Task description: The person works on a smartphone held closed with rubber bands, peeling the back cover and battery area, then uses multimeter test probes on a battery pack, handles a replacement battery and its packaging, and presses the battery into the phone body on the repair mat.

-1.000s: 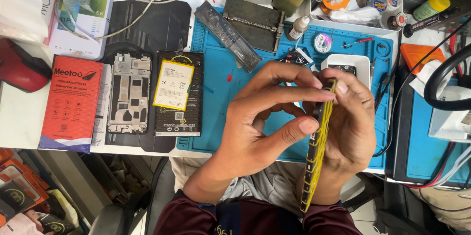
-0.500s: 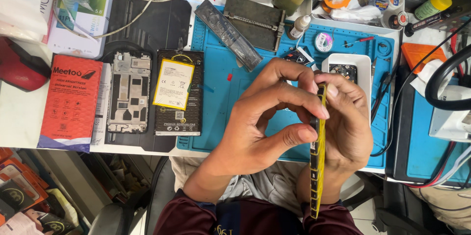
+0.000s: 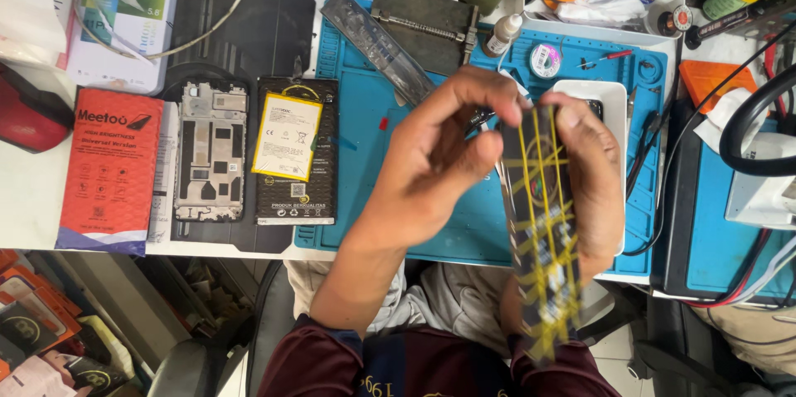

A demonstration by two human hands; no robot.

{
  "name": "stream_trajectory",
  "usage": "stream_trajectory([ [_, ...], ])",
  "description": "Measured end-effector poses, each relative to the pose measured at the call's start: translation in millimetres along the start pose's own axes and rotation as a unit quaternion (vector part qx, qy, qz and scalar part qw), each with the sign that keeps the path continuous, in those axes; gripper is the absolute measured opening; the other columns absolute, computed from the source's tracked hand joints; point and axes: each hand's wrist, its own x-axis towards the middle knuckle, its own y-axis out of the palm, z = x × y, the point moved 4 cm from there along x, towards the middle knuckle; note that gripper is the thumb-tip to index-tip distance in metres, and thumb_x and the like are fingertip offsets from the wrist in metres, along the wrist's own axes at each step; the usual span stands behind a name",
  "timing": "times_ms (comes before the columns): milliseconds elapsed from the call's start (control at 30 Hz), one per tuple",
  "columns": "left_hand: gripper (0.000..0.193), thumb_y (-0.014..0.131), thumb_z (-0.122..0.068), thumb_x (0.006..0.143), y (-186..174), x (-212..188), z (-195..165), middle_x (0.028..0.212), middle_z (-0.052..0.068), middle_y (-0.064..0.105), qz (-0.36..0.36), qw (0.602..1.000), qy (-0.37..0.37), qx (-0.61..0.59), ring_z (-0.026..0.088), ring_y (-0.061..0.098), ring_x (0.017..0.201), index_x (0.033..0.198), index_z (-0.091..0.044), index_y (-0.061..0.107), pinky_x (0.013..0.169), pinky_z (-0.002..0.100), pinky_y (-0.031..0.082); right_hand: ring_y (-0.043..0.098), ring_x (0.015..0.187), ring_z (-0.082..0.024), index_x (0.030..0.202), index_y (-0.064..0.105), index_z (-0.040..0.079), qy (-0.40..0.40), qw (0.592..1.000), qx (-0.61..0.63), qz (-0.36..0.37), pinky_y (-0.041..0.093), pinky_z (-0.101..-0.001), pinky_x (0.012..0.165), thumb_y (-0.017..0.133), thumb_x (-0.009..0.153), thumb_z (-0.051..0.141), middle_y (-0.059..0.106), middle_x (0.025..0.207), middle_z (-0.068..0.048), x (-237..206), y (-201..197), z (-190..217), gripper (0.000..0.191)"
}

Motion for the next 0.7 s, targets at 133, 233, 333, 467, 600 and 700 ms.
stream_trajectory([
  [133,0.034,0.066,-0.024,0.112,5,4,4,0.11,0.001,0.056,-0.089,0.991,-0.007,0.1,0.004,0.051,0.096,0.135,-0.001,0.057,0.087,0.018,0.045,0.069,0.09,-0.015,0.12,0.064,0.002,-0.053,0.987,0.091,-0.119,0.057,-0.0282,0.08,0.064,0.106,0.019,0.071,0.103,-0.007,-6,8,-3,0.022],
  [233,0.042,0.069,-0.022,0.109,10,0,-4,0.095,0.001,0.062,-0.084,0.971,-0.035,0.223,0.004,0.059,0.087,0.141,-0.001,0.053,0.074,0.019,0.049,0.067,0.09,-0.015,0.119,0.063,0.004,-0.085,0.983,0.103,-0.128,0.055,-0.0297,0.08,0.064,0.107,0.02,0.07,0.102,-0.005,-1,-1,3,0.02],
  [333,0.058,0.076,-0.019,0.092,15,-10,-6,0.072,0.0,0.067,0.014,0.935,-0.131,0.329,0.006,0.063,0.063,0.141,0.0,0.051,0.053,0.023,0.046,0.066,0.093,-0.016,0.125,0.062,0.004,-0.143,0.98,0.086,-0.109,0.054,-0.0298,0.082,0.064,0.109,0.021,0.069,0.106,-0.006,8,-18,15,0.023],
  [467,0.05,0.074,-0.012,0.101,22,-13,-2,0.081,0.002,0.067,0.06,0.945,-0.075,0.312,0.005,0.067,0.07,0.146,0.0,0.055,0.058,0.021,0.053,0.061,0.093,-0.015,0.133,0.058,-0.003,-0.198,0.968,0.074,-0.134,0.05,-0.0295,0.085,0.063,0.115,0.021,0.065,0.107,-0.008,4,-33,19,0.031],
  [600,0.048,0.073,-0.006,0.104,17,-19,2,0.083,0.001,0.066,0.029,0.959,-0.074,0.272,0.003,0.067,0.073,0.148,-0.001,0.054,0.059,0.018,0.055,0.062,0.101,-0.015,0.143,0.055,-0.006,-0.244,0.965,-0.009,-0.094,0.05,-0.0286,0.093,0.062,0.116,0.03,0.066,0.122,-0.012,-9,-22,26,0.046],
  [700,0.051,0.07,-0.001,0.106,11,-22,2,0.088,0.001,0.063,-0.034,0.981,-0.072,0.176,0.003,0.064,0.078,0.153,0.001,0.051,0.06,0.017,0.048,0.067,0.11,-0.017,0.145,0.054,-0.002,-0.293,0.953,-0.031,-0.067,0.056,-0.0285,0.098,0.061,0.109,0.042,0.065,0.132,-0.015,-16,-13,33,0.057],
])
